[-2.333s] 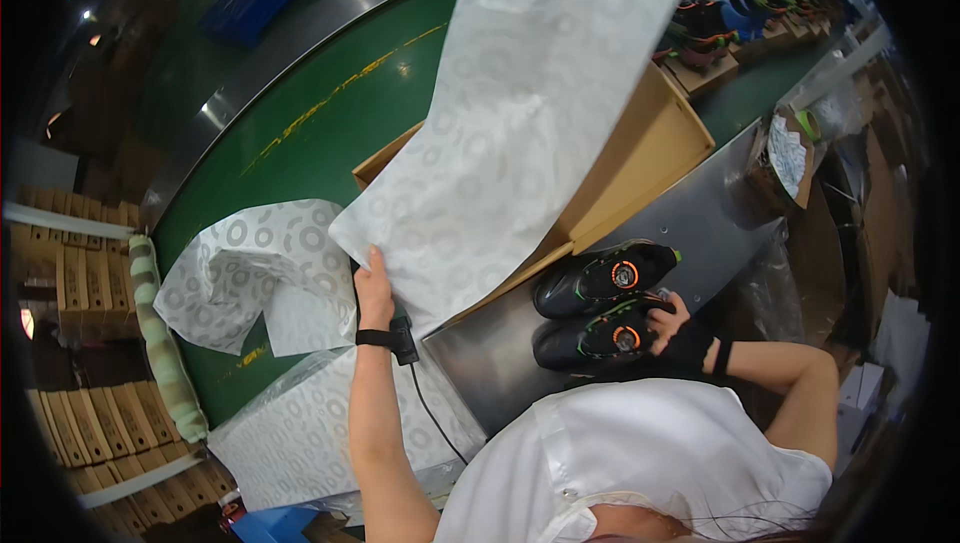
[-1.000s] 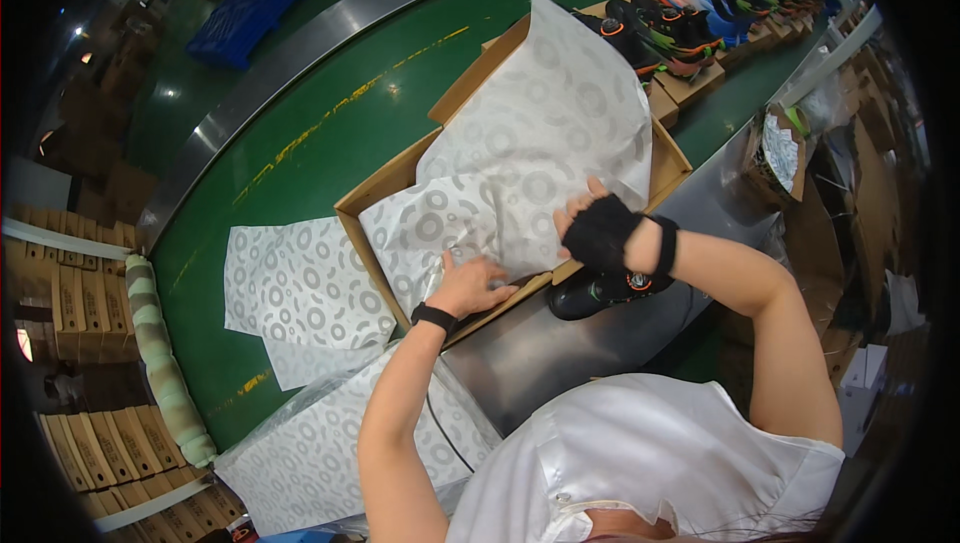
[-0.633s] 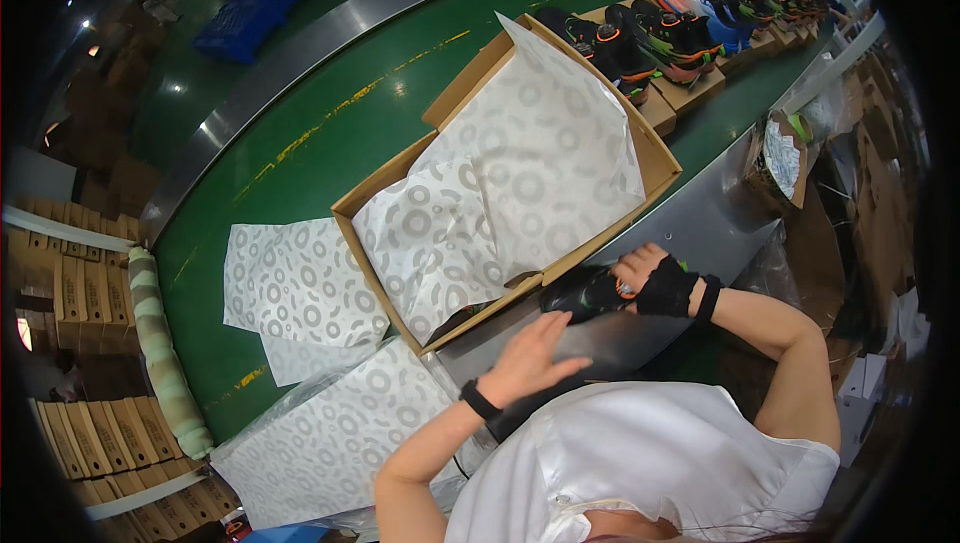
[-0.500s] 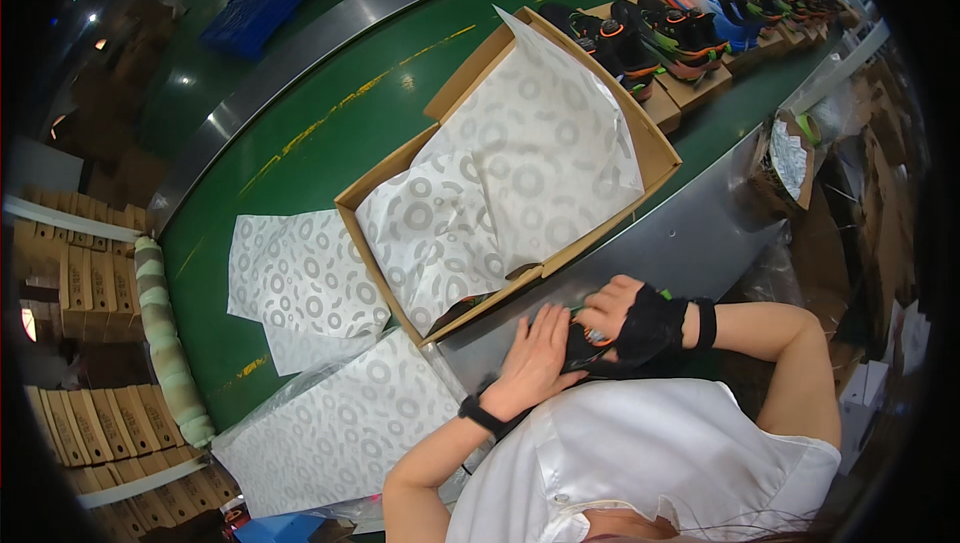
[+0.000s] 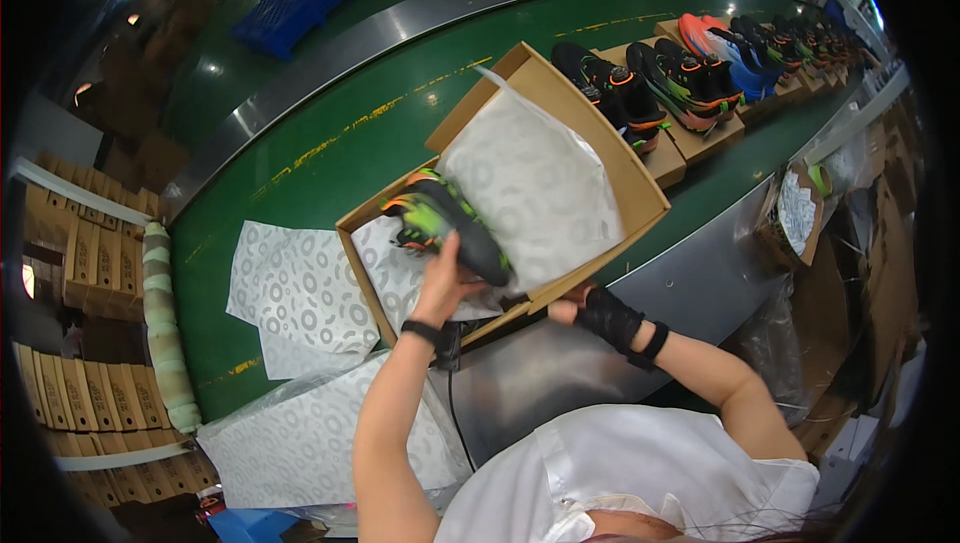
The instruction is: Packing shoes into boxes and placing them on a conveyor belt.
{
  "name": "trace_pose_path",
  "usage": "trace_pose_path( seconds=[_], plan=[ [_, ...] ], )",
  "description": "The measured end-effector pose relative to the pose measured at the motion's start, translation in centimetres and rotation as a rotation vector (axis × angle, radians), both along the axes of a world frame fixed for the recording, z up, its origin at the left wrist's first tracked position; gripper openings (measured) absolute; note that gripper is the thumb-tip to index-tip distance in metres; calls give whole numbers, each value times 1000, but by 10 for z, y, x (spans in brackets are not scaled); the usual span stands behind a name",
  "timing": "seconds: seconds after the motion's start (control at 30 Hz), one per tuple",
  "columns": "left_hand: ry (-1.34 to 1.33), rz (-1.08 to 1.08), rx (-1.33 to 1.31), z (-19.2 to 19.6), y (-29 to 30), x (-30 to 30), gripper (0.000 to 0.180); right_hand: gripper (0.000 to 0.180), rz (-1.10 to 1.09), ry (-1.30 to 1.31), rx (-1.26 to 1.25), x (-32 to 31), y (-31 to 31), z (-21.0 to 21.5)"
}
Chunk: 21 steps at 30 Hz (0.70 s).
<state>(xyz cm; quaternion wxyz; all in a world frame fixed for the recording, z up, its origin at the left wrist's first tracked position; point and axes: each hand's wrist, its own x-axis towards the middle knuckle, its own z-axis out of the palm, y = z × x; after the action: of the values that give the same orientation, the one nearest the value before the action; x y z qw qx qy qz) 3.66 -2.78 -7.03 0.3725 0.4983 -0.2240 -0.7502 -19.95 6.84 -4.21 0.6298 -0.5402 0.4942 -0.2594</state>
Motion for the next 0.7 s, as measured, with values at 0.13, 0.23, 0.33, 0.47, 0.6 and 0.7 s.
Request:
trace_pose_path(
  seconds=[0.13, 0.23, 0.33, 0.47, 0.6, 0.7],
  plan=[
    [-160, -305, 183, -22, -21, -14, 60, 44, -575, -127, -30, 16, -27, -19],
    [5, -209, -230, 7, -8, -2, 38, 42, -636, 69, -566, 12, -44, -40],
    [-22, 522, -350, 13, 12, 54, 32, 50, -184, 871, -1301, 16, -55, -29],
    [-325, 704, -47, -8, 44, 54, 37, 49, 58, 956, -1357, 22, -51, -59],
    [-796, 312, -388, -71, 59, 51, 41, 47, 136, 1019, -1357, 27, -46, -62],
    [-400, 336, -250, -66, 57, 58, 44, 44, 181, 1042, -1339, 23, -43, -51]
  ],
)
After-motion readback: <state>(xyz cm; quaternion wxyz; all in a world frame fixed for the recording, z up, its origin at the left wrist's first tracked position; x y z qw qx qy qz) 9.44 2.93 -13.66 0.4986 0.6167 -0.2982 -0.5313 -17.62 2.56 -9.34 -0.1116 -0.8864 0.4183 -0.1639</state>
